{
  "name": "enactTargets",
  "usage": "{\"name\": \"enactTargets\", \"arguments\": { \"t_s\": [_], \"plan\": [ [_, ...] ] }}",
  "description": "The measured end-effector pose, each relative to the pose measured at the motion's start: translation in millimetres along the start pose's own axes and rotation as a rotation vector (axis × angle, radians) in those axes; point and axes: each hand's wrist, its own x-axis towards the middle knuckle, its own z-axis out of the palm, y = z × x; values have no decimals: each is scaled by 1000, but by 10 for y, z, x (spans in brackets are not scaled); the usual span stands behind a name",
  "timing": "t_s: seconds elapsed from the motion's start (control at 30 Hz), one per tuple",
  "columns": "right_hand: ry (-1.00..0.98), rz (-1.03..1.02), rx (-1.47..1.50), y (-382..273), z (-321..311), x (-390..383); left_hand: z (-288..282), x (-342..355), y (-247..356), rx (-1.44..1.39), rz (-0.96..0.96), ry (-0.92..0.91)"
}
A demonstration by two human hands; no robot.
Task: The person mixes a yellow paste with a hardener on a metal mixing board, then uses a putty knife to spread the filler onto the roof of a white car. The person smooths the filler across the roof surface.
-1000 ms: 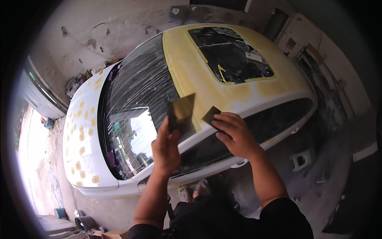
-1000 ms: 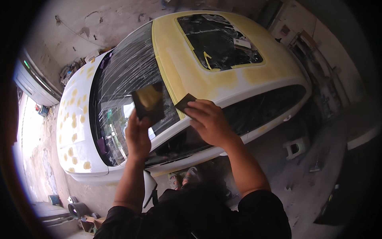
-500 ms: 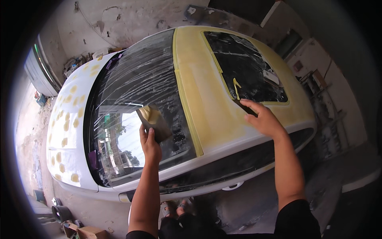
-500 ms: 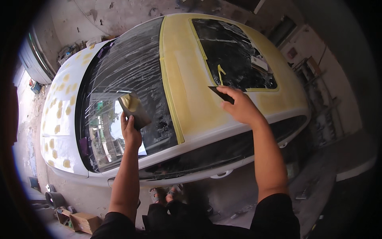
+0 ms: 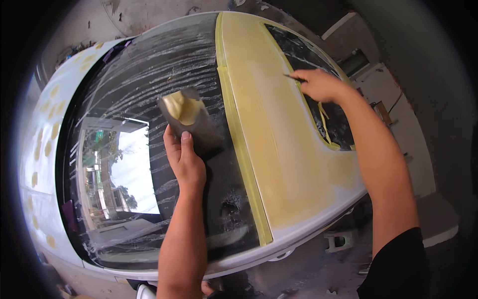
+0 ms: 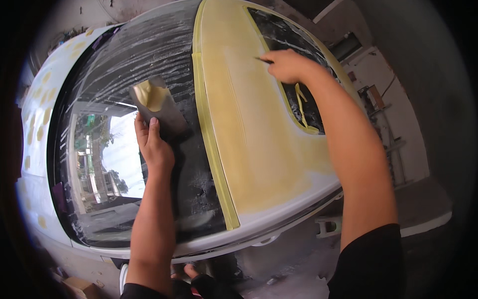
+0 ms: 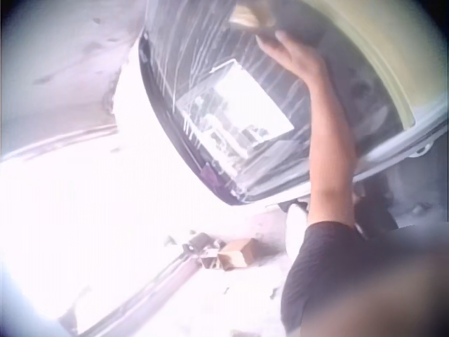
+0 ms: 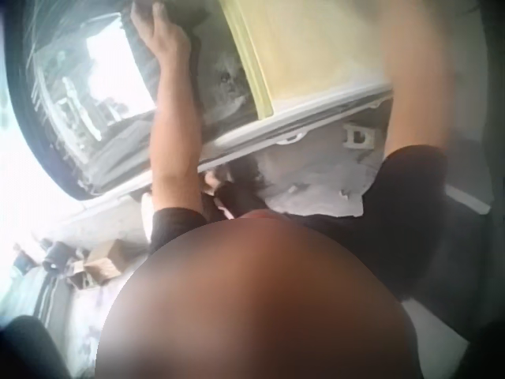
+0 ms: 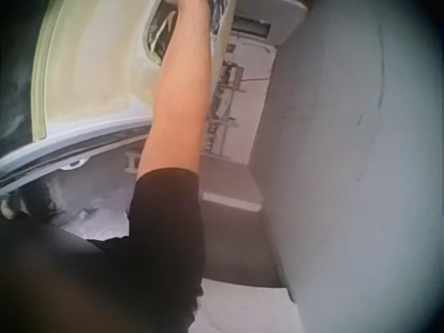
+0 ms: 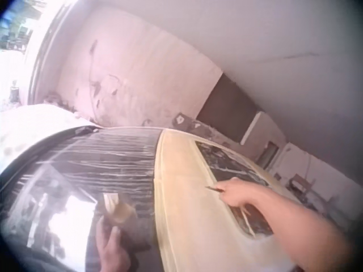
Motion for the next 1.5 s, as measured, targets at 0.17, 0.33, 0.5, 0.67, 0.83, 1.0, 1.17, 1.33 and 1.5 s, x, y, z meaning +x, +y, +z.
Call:
{"name": "enactTargets", "arguments": {
  "t_s": [0.17,0.33,0.5,0.67,0.83,1.0,1.17,1.33,1.5],
  "plan": [
    [-21,15,-160,-125,93,860,15,-53,97,35,10,-63],
    [-87,10,-211,-286,73,1364,57,-54,142,29,-27,-48],
    [-109,-24,-275,-490,77,1640,32,-59,134,104,-30,-38],
    [-142,17,-254,-620,80,1783,20,-68,115,69,-53,-58],
    [-174,-19,-293,-683,75,1876,20,-54,106,57,-46,-58],
    [-244,-32,-381,-726,61,1869,8,-55,113,72,-60,-59],
    [-260,-36,-299,-751,67,1679,29,-46,99,47,-39,-44],
    [-281,0,-217,-796,101,1427,11,-55,121,88,-46,-55],
    [-308,27,-240,-840,126,1154,14,-57,122,42,-85,-51]
  ]
}}
